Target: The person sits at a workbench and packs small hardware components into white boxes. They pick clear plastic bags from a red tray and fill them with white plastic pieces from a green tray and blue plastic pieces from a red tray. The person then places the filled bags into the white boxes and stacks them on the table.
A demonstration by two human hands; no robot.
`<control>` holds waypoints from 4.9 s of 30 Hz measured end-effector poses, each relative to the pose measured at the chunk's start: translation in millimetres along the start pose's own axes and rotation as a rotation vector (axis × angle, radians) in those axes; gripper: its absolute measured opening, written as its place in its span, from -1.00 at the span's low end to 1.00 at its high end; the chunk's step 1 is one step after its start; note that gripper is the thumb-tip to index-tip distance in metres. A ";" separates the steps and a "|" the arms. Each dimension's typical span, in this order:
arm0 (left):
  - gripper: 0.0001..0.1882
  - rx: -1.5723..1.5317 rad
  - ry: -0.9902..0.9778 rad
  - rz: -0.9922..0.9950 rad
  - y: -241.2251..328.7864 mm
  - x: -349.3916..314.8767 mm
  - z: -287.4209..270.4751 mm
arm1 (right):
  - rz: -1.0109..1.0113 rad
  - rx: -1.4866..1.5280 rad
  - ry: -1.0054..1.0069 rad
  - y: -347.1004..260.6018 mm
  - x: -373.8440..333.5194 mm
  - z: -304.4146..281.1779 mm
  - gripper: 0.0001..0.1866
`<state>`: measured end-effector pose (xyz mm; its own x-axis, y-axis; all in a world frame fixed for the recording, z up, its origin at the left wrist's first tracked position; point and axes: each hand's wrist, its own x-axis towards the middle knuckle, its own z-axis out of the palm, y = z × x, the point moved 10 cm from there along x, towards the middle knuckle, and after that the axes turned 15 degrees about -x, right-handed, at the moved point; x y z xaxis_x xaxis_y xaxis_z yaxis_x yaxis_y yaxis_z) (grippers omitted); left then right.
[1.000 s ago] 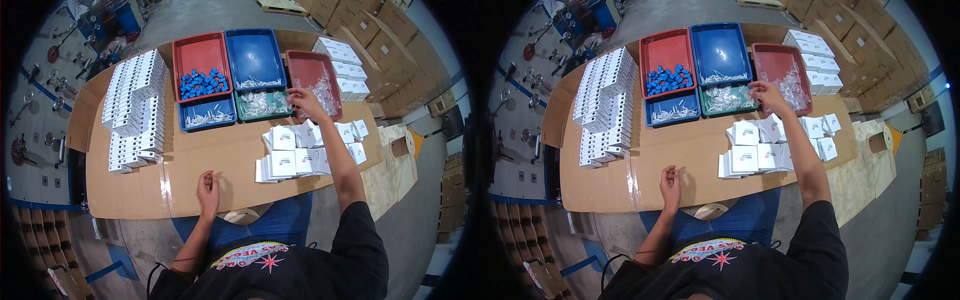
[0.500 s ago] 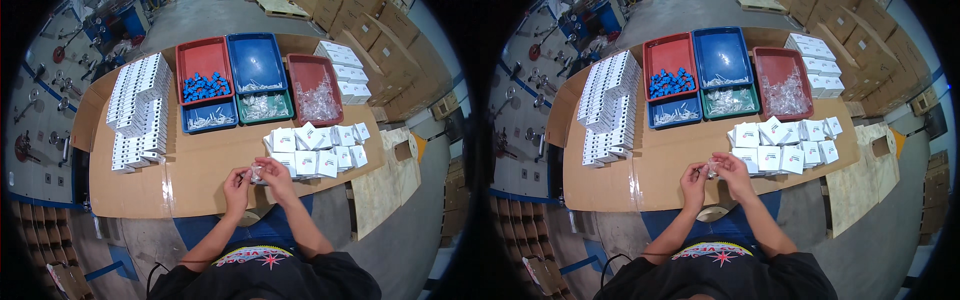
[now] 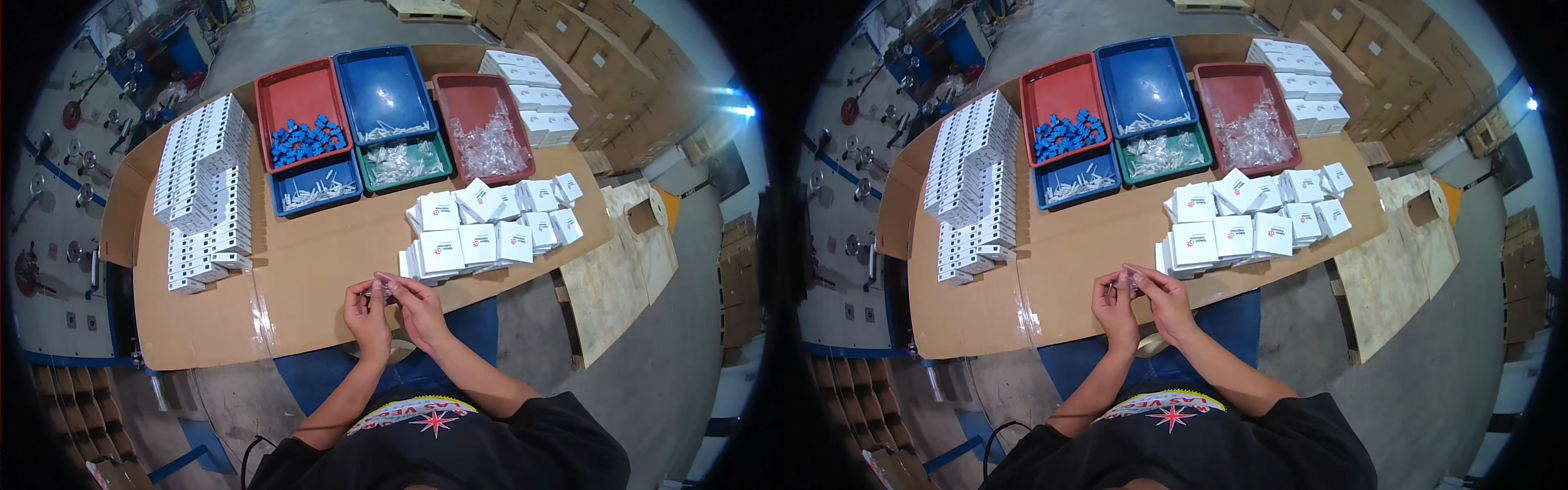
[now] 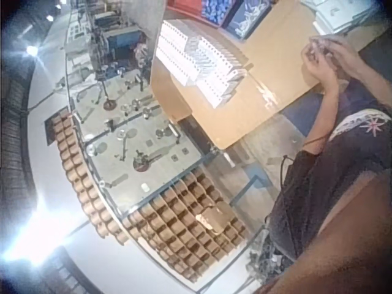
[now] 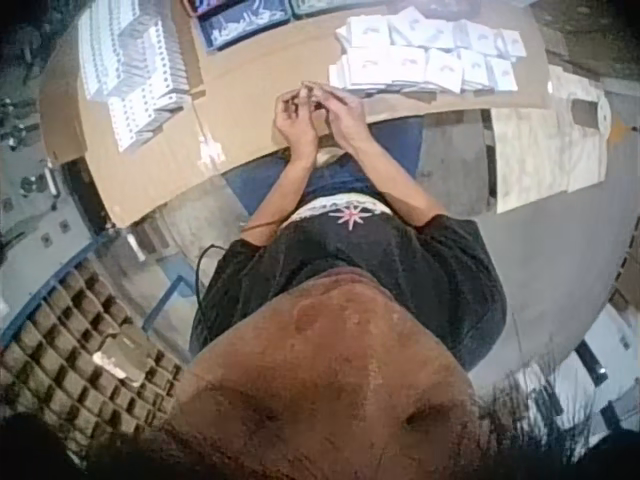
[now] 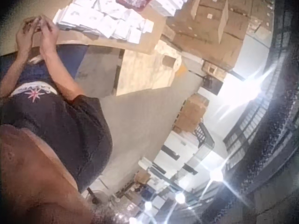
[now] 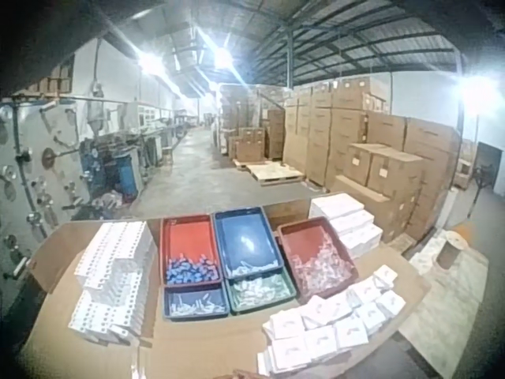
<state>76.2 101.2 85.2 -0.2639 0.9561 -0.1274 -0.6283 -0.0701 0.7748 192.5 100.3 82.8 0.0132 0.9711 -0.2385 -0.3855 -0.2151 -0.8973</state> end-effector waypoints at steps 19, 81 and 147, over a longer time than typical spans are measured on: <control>-0.90 0.056 -0.165 0.024 -9.8 -16.3 -5.4 | -0.019 -0.231 0.056 -7.1 -9.4 -24.4 -0.76; -0.88 0.258 -0.282 -0.152 -2.2 15.5 -28.4 | -0.053 -0.870 -0.109 -8.1 0.2 -9.2 -0.90; -0.85 0.904 -0.148 0.224 -5.7 38.5 -81.0 | -0.743 -2.183 -0.119 -181.1 406.9 10.1 -0.82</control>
<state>10.3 115.3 25.7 -0.1750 0.9779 0.1147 0.2486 -0.0689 0.9662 258.3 535.4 152.0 -0.4336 0.8889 0.1478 0.8815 0.3844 0.2743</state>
